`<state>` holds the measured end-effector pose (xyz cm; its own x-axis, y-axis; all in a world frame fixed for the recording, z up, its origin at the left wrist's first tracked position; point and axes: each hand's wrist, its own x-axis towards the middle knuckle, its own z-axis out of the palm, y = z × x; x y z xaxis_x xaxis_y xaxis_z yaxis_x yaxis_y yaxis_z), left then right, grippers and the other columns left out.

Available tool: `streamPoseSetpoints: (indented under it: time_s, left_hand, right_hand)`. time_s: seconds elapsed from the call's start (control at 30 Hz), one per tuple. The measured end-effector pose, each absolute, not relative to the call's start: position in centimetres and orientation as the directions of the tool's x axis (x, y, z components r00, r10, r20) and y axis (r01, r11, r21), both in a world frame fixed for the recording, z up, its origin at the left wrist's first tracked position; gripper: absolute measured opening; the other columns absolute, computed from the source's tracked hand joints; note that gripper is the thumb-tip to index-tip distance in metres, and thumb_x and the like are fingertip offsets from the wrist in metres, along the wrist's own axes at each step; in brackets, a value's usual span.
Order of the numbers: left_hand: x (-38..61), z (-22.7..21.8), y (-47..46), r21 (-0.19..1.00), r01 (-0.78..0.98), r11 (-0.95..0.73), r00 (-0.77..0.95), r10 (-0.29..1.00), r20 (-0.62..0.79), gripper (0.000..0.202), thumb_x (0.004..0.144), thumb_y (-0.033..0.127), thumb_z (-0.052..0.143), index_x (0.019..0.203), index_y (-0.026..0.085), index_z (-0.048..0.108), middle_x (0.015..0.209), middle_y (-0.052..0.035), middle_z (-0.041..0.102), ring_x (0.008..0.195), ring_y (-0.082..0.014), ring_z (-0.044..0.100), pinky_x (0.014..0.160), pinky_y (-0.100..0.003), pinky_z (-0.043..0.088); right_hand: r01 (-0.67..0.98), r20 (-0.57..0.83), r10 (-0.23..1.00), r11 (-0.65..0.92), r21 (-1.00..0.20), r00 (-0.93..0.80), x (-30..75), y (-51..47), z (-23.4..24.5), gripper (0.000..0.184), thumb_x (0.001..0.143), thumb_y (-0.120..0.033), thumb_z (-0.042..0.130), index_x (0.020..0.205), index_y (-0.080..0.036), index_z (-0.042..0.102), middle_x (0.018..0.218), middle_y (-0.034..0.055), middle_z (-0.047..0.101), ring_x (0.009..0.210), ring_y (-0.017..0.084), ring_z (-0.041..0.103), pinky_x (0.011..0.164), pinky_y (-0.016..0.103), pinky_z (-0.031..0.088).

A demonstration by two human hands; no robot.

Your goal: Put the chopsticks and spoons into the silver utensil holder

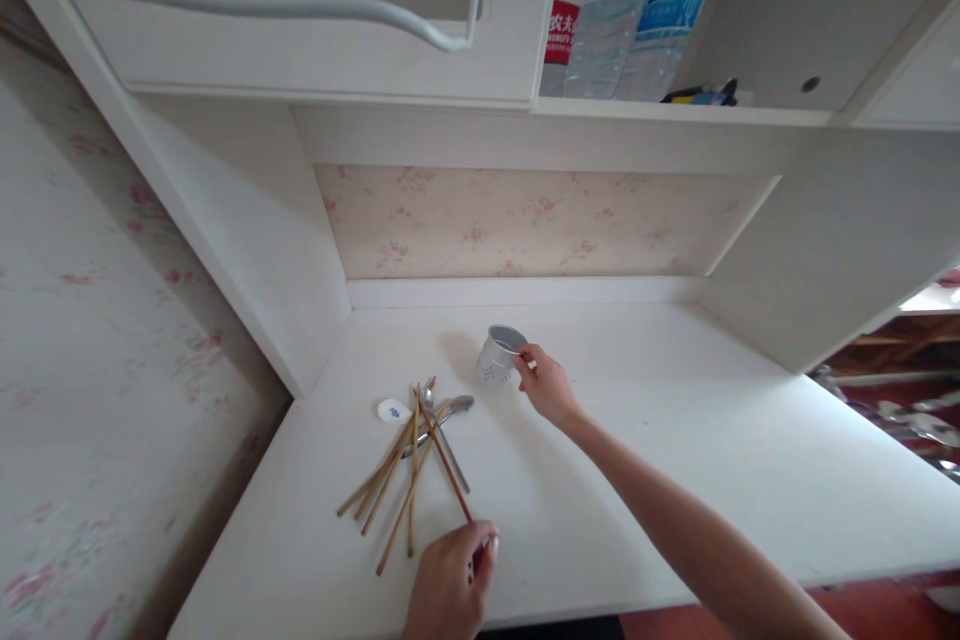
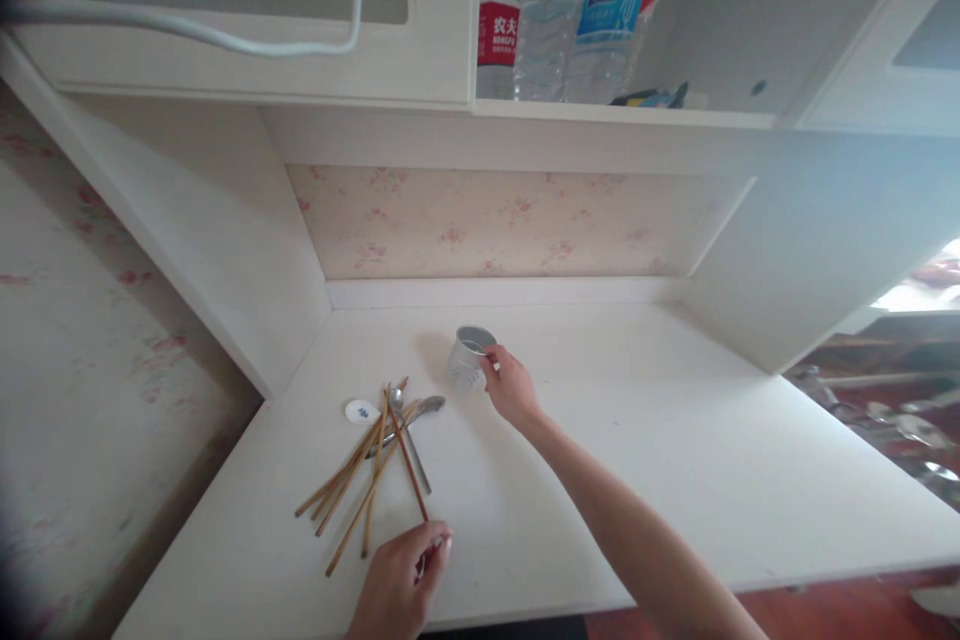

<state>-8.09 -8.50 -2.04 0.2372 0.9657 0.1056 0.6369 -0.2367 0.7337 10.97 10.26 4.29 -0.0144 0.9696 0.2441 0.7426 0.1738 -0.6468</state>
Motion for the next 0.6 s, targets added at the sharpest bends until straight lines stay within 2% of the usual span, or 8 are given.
streamPoseSetpoints:
  time_s: [0.17, 0.33, 0.47, 0.6]
  left_hand:
    - [-7.8, -2.1, -8.2, 0.786, 0.593, -0.174, 0.216, 0.975, 0.053, 0.027, 0.089, 0.034, 0.042, 0.09, 0.024, 0.067, 0.072, -0.0008, 0.069, 0.062, -0.0134, 0.061, 0.056, -0.019, 0.043]
    - [-8.1, -1.9, -7.8, 0.87, 0.493, -0.006, 0.18, 0.979, -0.096, 0.038, 0.09, 0.046, 0.041, 0.096, 0.018, 0.066, 0.063, -0.0012, 0.061, 0.057, -0.0135, 0.054, 0.053, -0.021, 0.039]
    - [-9.1, -1.2, -6.9, 0.919, 0.385, 0.086, 0.087, 0.988, -0.129, 0.042, 0.087, 0.052, 0.044, 0.102, 0.017, 0.061, 0.066, -0.0001, 0.058, 0.06, -0.0147, 0.054, 0.056, -0.023, 0.04]
    - [-10.4, 0.2, -5.7, 0.85, 0.523, 0.064, -0.016, 0.998, -0.065, 0.038, 0.087, 0.05, 0.044, 0.107, 0.02, 0.056, 0.072, 0.0, 0.062, 0.06, -0.0158, 0.057, 0.059, -0.026, 0.043]
  right_hand:
    - [0.63, 0.295, 0.955, 0.206, -0.749, 0.039, 12.8, 5.3, 3.1, 0.026, 0.092, -0.041, 0.04, 0.103, -0.023, 0.054, 0.088, 0.0003, 0.067, 0.054, 0.01, 0.061, 0.057, 0.024, 0.045]
    - [0.678, 0.315, 0.948, 0.202, -0.707, 0.046, 13.9, 2.2, 1.9, 0.028, 0.094, -0.042, 0.038, 0.104, -0.023, 0.054, 0.09, 0.0031, 0.067, 0.059, 0.013, 0.062, 0.058, 0.025, 0.046]
    - [0.699, 0.32, 0.947, 0.24, -0.673, -0.017, 14.3, 1.1, 1.3, 0.027, 0.095, -0.04, 0.036, 0.107, -0.023, 0.053, 0.094, 0.004, 0.066, 0.066, 0.014, 0.064, 0.058, 0.024, 0.047]
    - [0.692, 0.307, 0.951, 0.25, -0.677, -0.043, 14.3, 0.7, 1.1, 0.025, 0.095, -0.039, 0.037, 0.105, -0.024, 0.054, 0.092, 0.0033, 0.066, 0.064, 0.014, 0.064, 0.056, 0.023, 0.046]
